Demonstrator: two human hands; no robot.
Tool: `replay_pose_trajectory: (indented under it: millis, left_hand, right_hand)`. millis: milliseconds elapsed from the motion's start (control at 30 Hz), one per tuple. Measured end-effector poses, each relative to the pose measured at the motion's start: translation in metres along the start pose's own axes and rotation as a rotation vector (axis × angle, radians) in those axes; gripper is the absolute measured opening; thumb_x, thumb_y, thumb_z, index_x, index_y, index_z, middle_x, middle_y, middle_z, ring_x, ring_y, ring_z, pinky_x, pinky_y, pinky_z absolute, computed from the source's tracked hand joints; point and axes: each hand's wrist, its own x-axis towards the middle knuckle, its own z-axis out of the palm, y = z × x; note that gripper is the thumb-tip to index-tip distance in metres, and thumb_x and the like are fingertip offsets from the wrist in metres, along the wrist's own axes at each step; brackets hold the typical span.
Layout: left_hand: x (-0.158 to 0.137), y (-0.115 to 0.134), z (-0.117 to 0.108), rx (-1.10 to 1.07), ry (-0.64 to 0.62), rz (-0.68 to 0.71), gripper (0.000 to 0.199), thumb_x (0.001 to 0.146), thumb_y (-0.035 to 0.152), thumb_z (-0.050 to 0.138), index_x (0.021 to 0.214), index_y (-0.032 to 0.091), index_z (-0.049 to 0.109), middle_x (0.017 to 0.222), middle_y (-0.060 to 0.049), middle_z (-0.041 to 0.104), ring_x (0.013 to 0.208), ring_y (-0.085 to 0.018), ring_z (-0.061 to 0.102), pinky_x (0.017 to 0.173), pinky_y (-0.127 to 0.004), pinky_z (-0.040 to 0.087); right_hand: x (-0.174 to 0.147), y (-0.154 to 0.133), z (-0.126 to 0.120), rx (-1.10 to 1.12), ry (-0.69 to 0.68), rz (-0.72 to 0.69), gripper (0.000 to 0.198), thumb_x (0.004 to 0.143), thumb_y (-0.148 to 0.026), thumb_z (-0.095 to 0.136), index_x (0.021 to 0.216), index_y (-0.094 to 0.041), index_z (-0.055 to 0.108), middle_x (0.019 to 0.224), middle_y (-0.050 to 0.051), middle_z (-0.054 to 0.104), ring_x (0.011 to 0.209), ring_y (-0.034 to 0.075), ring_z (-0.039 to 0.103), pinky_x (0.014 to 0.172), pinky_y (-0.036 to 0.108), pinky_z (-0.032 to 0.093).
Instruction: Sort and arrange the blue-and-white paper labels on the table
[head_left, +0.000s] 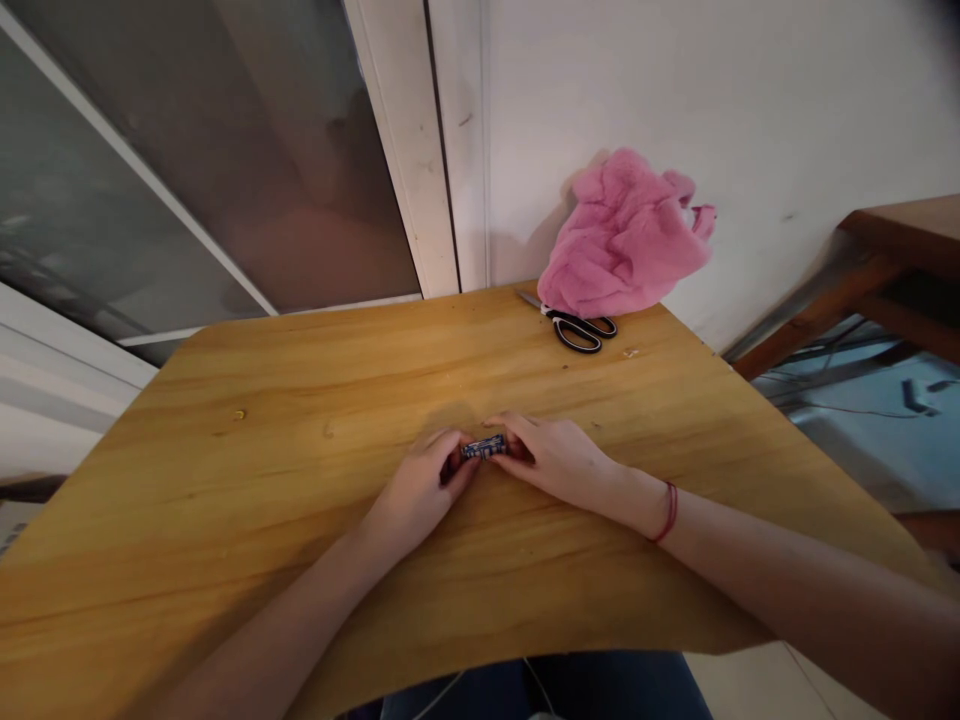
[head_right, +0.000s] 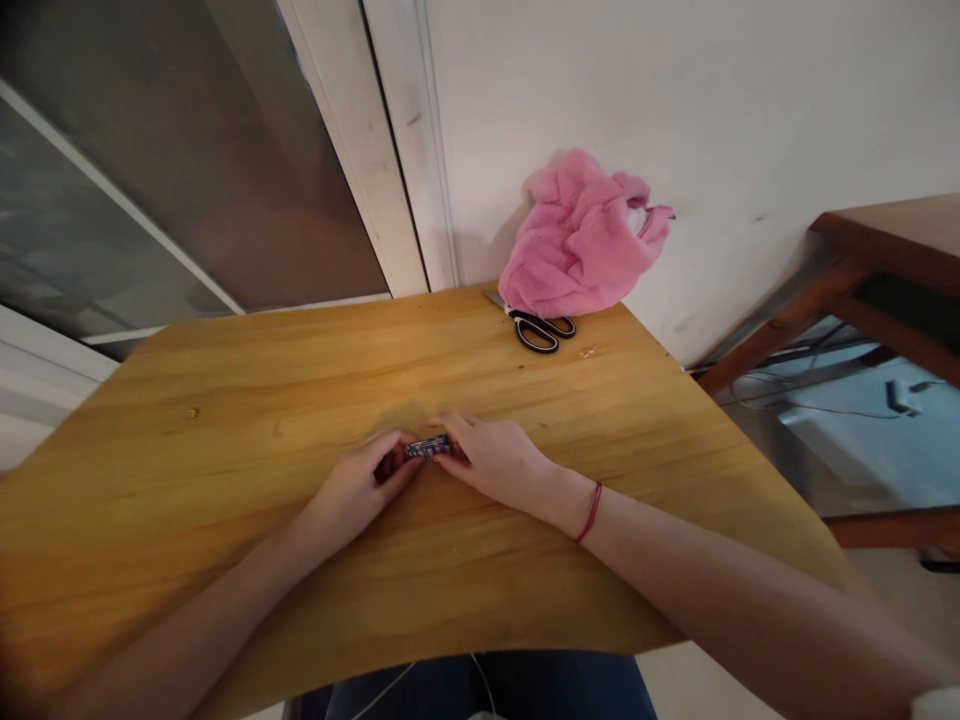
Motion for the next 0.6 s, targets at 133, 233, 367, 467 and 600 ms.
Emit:
replay_pose_trajectory:
  millis: [133,233,367,467,600]
  left_hand:
    - [-0.001,0.001,-0.001,0.006,-0.009,0.012,0.010,0.086,0.026,0.047,0.086,0.020,0.054,0.073,0.002,0.051,0.067,-0.012,0.046,0.060,-0.023,0.037]
    - [-0.002,0.002,-0.001,-0.002,0.026,0.044,0.009,0.085,0.025,0.048,0.085,0.021,0.056,0.071,0.002,0.048,0.064,-0.011,0.045,0.059,-0.022,0.037]
    - [-0.005,0.007,-0.003,-0.010,0.171,0.092,0.010,0.084,0.024,0.050,0.087,0.021,0.059,0.068,0.003,0.041,0.060,-0.010,0.043,0.055,-0.020,0.037]
    - [-0.007,0.011,-0.003,-0.034,0.220,0.147,0.011,0.084,0.024,0.051,0.090,0.022,0.061,0.069,0.003,0.041,0.060,-0.009,0.044,0.057,-0.020,0.039]
    - [-0.006,0.011,0.001,-0.061,0.130,0.110,0.009,0.084,0.027,0.053,0.091,0.022,0.057,0.067,0.004,0.044,0.060,-0.009,0.044,0.056,-0.020,0.038]
  right_hand:
    - [0.001,0.000,-0.002,-0.014,-0.019,-0.071,0.020,0.091,-0.028,0.043,0.101,-0.020,0.058,0.093,0.003,0.064,0.076,0.014,0.059,0.060,0.024,0.036]
    - [0.000,0.000,-0.003,-0.005,-0.012,-0.068,0.019,0.091,-0.026,0.043,0.098,-0.019,0.060,0.093,0.003,0.062,0.075,0.013,0.057,0.060,0.023,0.036]
    - [-0.002,-0.001,-0.002,0.039,-0.002,-0.055,0.016,0.088,-0.026,0.049,0.093,-0.019,0.062,0.089,0.003,0.058,0.068,0.011,0.054,0.059,0.022,0.036]
    - [-0.002,-0.004,0.001,0.142,-0.012,-0.090,0.013,0.087,-0.024,0.051,0.090,-0.017,0.061,0.084,0.003,0.057,0.070,0.011,0.053,0.062,0.022,0.038]
    - [-0.001,-0.006,0.004,0.223,0.006,-0.088,0.006,0.083,-0.015,0.052,0.083,-0.015,0.058,0.080,0.002,0.057,0.071,0.011,0.052,0.063,0.021,0.037]
